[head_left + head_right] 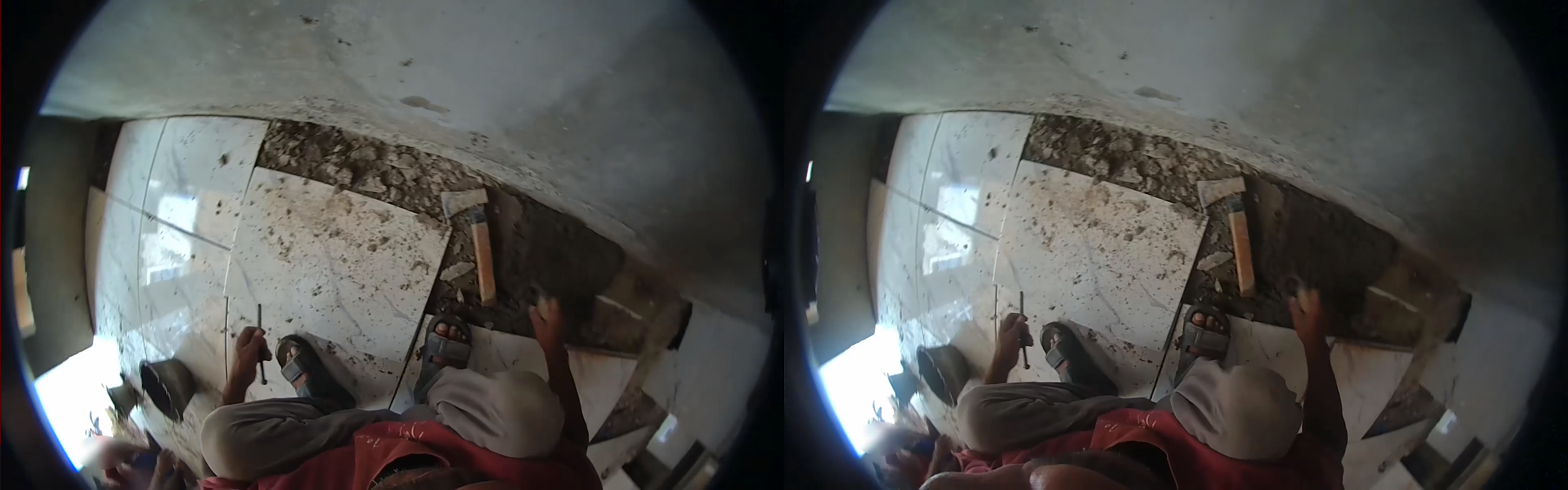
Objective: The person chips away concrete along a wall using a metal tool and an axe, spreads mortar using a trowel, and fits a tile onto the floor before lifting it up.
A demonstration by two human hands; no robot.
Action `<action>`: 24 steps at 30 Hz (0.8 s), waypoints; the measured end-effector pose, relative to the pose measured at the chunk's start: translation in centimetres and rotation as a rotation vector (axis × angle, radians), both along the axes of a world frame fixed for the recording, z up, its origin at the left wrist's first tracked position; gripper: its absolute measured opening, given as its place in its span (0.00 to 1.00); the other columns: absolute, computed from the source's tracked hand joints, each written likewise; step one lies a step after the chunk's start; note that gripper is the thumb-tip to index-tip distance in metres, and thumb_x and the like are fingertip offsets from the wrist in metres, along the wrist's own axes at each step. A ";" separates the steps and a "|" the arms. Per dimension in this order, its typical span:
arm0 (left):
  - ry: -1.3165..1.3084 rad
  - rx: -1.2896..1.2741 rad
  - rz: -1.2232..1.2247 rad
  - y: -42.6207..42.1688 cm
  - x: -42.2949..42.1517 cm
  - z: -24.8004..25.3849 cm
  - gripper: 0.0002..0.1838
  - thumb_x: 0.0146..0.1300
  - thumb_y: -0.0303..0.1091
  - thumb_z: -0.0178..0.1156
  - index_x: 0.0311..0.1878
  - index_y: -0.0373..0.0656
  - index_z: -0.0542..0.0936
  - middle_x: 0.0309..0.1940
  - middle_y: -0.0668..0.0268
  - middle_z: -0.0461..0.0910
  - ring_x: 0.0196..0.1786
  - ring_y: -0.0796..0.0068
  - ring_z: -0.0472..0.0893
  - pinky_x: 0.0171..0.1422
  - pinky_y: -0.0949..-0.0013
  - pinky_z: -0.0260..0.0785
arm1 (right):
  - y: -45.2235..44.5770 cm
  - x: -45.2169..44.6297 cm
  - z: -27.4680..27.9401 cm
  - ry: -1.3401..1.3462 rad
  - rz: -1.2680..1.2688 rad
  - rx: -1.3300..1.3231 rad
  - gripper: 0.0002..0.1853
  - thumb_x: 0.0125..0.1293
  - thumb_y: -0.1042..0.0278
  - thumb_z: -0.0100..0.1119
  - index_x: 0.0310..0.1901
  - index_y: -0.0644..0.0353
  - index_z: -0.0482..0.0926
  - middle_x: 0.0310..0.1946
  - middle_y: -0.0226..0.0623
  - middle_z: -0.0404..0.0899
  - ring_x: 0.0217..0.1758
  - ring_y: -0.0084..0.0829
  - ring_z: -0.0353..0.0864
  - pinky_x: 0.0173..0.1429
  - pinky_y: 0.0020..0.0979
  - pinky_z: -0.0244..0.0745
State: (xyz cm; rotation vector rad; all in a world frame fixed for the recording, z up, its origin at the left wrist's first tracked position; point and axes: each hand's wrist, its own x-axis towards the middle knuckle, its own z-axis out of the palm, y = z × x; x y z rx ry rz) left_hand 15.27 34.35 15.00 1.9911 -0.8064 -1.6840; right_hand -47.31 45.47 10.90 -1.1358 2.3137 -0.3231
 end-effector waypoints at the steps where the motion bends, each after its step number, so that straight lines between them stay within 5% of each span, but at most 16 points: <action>1: 0.049 -0.014 -0.021 -0.4 -1.0 -1.3 0.11 0.67 0.39 0.52 0.40 0.40 0.71 0.20 0.71 0.68 0.20 0.81 0.70 0.25 0.75 0.66 | -0.8 1.3 -0.6 -0.007 0.040 -0.017 0.27 0.60 0.57 0.62 0.54 0.68 0.67 0.45 0.55 0.75 0.48 0.49 0.77 0.50 0.40 0.71; 6: 0.192 -0.062 -0.231 -3.3 -4.8 -5.0 0.12 0.68 0.39 0.50 0.39 0.37 0.71 0.20 0.70 0.69 0.21 0.81 0.69 0.25 0.75 0.64 | -8.1 6.5 -4.6 0.248 0.427 -0.242 0.26 0.55 0.60 0.64 0.51 0.64 0.69 0.54 0.52 0.68 0.57 0.52 0.69 0.56 0.43 0.69; 10: 0.183 -0.170 -0.443 -5.3 -5.7 -5.8 0.15 0.68 0.42 0.51 0.39 0.38 0.71 0.19 0.69 0.70 0.21 0.80 0.71 0.26 0.74 0.64 | -11.8 9.3 -4.6 0.157 0.309 -0.062 0.27 0.52 0.64 0.66 0.52 0.61 0.68 0.51 0.51 0.69 0.56 0.53 0.69 0.55 0.44 0.69; 14: 0.276 -0.165 -0.360 -5.0 -6.0 -7.1 0.15 0.68 0.43 0.51 0.38 0.39 0.71 0.19 0.71 0.69 0.21 0.82 0.69 0.26 0.75 0.63 | -13.0 10.7 -3.0 0.267 0.276 0.090 0.29 0.50 0.67 0.66 0.55 0.61 0.66 0.49 0.52 0.70 0.53 0.53 0.70 0.54 0.43 0.69; 17: 0.321 -0.193 -0.307 -4.5 -5.6 -6.6 0.13 0.68 0.42 0.50 0.37 0.40 0.71 0.20 0.72 0.68 0.21 0.83 0.68 0.26 0.76 0.63 | -8.4 10.6 -1.4 0.248 0.177 -0.036 0.32 0.52 0.65 0.63 0.59 0.59 0.65 0.51 0.53 0.68 0.56 0.52 0.69 0.56 0.45 0.68; 21: 0.445 -0.161 -0.127 -4.6 -4.8 -6.8 0.11 0.68 0.40 0.51 0.38 0.41 0.71 0.21 0.72 0.68 0.21 0.83 0.68 0.25 0.77 0.63 | 5.8 9.2 -1.8 0.191 -0.057 -0.061 0.30 0.52 0.64 0.63 0.56 0.63 0.65 0.44 0.53 0.73 0.48 0.53 0.73 0.52 0.47 0.69; 24: 0.473 -0.089 -0.060 -5.4 -4.5 -6.9 0.11 0.68 0.39 0.52 0.38 0.41 0.71 0.21 0.72 0.69 0.20 0.83 0.69 0.23 0.77 0.63 | 9.5 13.5 2.2 0.470 -0.179 0.506 0.31 0.53 0.64 0.63 0.57 0.64 0.64 0.43 0.55 0.74 0.47 0.55 0.74 0.52 0.48 0.69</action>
